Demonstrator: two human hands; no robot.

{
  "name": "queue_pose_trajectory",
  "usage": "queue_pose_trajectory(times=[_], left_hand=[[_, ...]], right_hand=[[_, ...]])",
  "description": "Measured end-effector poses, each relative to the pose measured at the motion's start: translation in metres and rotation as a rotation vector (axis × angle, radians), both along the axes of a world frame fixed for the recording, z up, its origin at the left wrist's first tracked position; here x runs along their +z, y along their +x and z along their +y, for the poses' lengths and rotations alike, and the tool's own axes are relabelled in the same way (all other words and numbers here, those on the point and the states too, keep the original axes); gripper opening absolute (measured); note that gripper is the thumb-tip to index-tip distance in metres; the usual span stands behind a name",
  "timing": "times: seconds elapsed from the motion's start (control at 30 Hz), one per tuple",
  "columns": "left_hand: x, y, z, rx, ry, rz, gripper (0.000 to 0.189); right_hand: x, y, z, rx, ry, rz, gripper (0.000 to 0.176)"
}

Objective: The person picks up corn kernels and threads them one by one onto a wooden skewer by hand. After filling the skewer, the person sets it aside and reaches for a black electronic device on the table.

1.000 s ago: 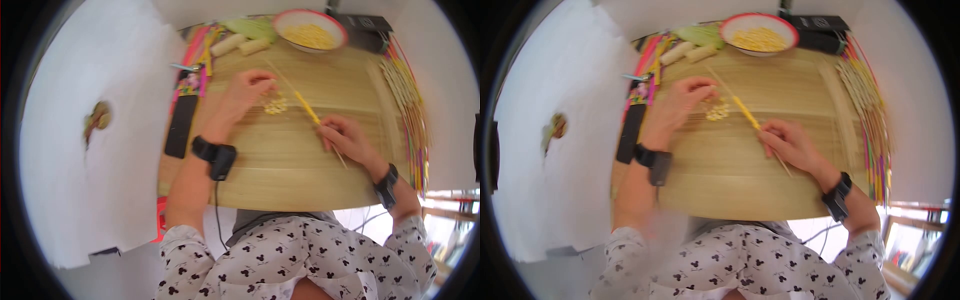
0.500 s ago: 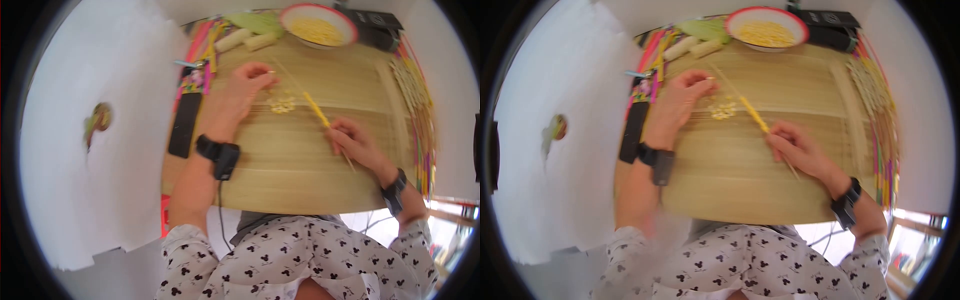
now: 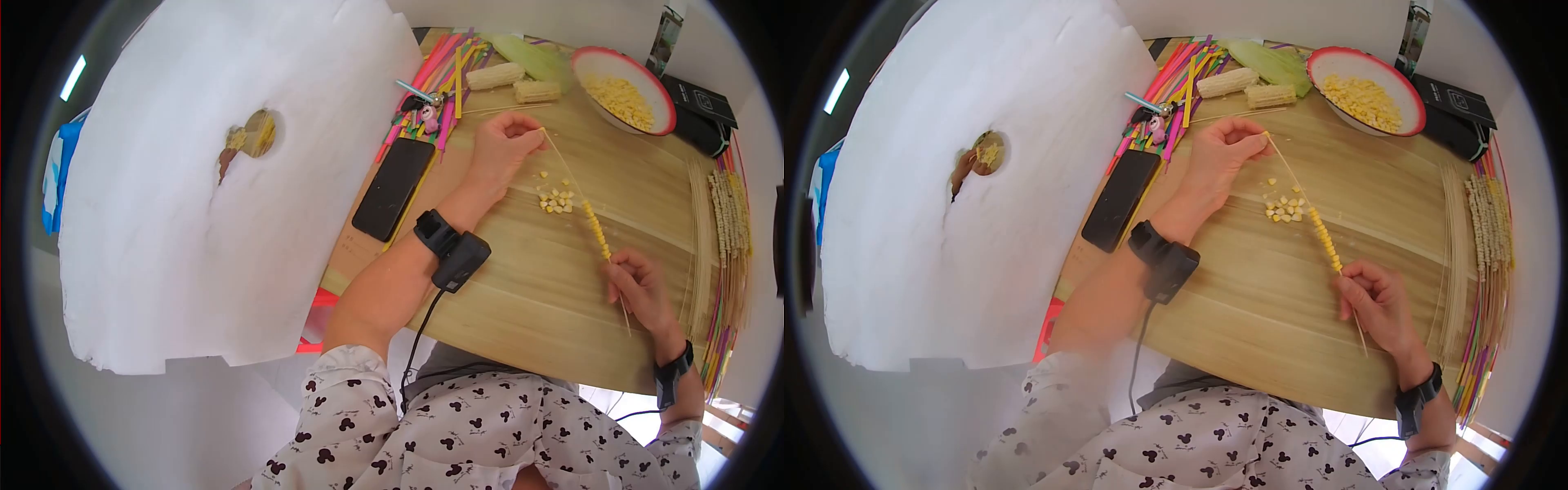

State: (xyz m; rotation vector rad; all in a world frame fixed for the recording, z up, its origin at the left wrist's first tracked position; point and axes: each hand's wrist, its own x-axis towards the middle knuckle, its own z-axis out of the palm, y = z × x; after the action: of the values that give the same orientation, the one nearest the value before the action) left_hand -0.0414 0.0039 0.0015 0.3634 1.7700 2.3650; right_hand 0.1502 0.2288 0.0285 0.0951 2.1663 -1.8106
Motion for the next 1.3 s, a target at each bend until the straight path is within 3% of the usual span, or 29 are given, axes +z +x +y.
queue_pose_trajectory(times=[0.27, 0.37, 0.43, 0.9, 1.3], left_hand=[[0.002, 0.001, -0.003, 0.013, 0.021, 0.008, 0.012], [0.009, 0.006, -0.001, 0.061, -0.114, 0.023, 0.013], [0.007, 0.005, -0.001, 0.063, -0.057, -0.001, 0.014], [0.007, 0.004, -0.001, 0.011, -0.1, -0.035, 0.015], [0.005, 0.004, 0.0, 0.037, -0.143, 0.09, 0.015]], right_hand=[[0.005, 0.0, -0.003, -0.017, 0.023, -0.011, 0.013], [0.012, 0.003, -0.006, -0.093, 0.103, -0.092, 0.011], [-0.003, 0.005, -0.002, -0.043, -0.067, 0.025, 0.01], [0.006, 0.001, 0.005, 0.035, -0.072, -0.013, 0.013], [0.002, 0.001, 0.008, 0.039, -0.075, 0.008, 0.014]])
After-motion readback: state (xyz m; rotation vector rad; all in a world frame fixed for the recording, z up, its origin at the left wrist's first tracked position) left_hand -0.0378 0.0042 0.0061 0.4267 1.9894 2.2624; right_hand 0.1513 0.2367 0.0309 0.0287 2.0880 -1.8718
